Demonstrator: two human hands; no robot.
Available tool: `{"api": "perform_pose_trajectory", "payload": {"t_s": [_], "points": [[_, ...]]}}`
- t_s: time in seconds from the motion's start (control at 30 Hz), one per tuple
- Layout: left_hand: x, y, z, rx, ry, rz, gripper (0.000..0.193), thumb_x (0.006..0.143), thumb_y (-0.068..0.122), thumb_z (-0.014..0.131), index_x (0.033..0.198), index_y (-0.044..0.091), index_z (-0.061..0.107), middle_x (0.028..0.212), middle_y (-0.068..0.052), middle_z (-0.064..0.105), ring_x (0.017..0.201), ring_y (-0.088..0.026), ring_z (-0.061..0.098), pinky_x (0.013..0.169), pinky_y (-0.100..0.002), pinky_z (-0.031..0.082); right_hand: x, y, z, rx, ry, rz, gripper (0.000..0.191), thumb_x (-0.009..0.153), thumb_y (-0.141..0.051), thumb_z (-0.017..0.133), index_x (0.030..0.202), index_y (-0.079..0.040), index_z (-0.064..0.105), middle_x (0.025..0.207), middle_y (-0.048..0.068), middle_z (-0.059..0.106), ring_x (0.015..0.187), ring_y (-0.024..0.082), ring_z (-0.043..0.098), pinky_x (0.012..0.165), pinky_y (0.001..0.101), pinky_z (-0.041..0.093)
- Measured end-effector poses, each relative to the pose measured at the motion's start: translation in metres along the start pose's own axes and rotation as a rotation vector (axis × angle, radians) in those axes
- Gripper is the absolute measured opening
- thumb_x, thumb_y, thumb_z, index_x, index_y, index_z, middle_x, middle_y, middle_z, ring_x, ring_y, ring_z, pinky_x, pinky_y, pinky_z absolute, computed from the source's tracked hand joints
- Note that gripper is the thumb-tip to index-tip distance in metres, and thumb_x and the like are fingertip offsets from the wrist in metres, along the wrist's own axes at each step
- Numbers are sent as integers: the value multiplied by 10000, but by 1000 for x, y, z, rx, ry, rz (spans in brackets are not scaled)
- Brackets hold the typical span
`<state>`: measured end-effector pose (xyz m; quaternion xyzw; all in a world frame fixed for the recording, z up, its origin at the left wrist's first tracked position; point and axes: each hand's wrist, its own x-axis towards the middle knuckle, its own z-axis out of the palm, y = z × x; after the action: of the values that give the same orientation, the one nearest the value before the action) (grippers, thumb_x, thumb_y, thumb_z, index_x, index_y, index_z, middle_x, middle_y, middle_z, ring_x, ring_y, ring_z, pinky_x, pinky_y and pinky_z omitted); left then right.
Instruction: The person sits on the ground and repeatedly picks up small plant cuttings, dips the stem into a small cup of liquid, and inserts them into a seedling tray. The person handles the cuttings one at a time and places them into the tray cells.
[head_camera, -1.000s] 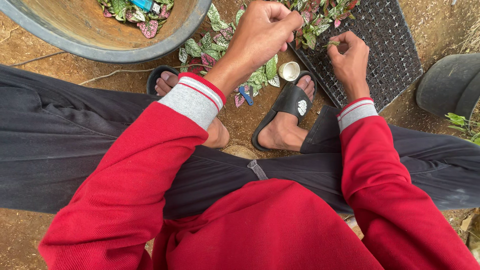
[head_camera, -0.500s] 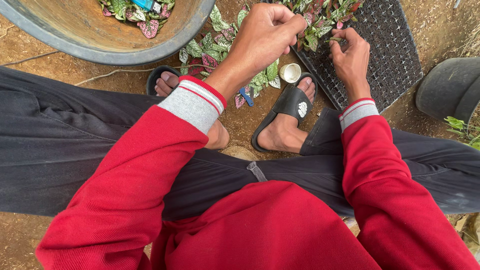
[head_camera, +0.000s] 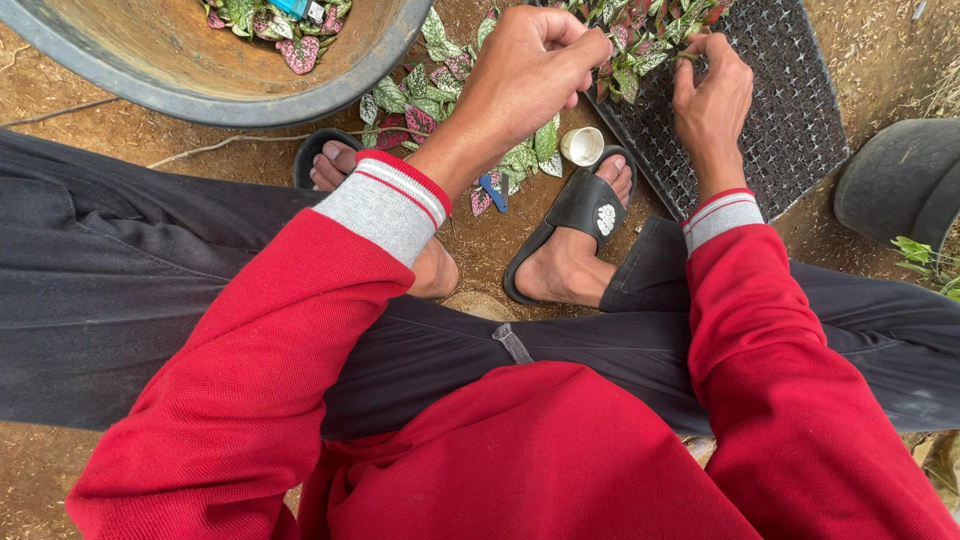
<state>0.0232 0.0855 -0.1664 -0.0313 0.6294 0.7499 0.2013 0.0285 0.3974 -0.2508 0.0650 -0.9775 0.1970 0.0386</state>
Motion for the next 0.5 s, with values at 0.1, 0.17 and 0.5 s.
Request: {"api": "perform_pose_trajectory", "payload": {"t_s": [0.1, 0.17, 0.5], "points": [[2, 1, 1, -10, -5, 21, 254, 889, 277, 704, 838, 37, 768, 693, -2, 725, 594, -48, 667, 545, -219, 551, 4, 1, 1, -69, -8, -5, 77, 974, -13, 701, 1008, 4, 633, 1150, 147, 775, 626, 214, 647, 640, 405, 534], [3, 0, 0, -3, -5, 23, 252, 893, 276, 703, 832, 40, 767, 686, 1, 722, 591, -46, 668, 543, -217, 548, 5, 1, 2, -78, 10, -46, 83, 972, 0, 696, 1031, 0, 637, 1072, 157, 751, 661, 227, 664, 651, 409, 532], [6, 0, -1, 21, 13, -3, 230, 872, 258, 710, 793, 46, 755, 666, 6, 716, 563, -41, 654, 518, -219, 526, 6, 2, 4, -197, 9, -110, 87, 974, -14, 714, 1027, -15, 645, 951, 179, 670, 802, 354, 658, 714, 479, 503]]}}
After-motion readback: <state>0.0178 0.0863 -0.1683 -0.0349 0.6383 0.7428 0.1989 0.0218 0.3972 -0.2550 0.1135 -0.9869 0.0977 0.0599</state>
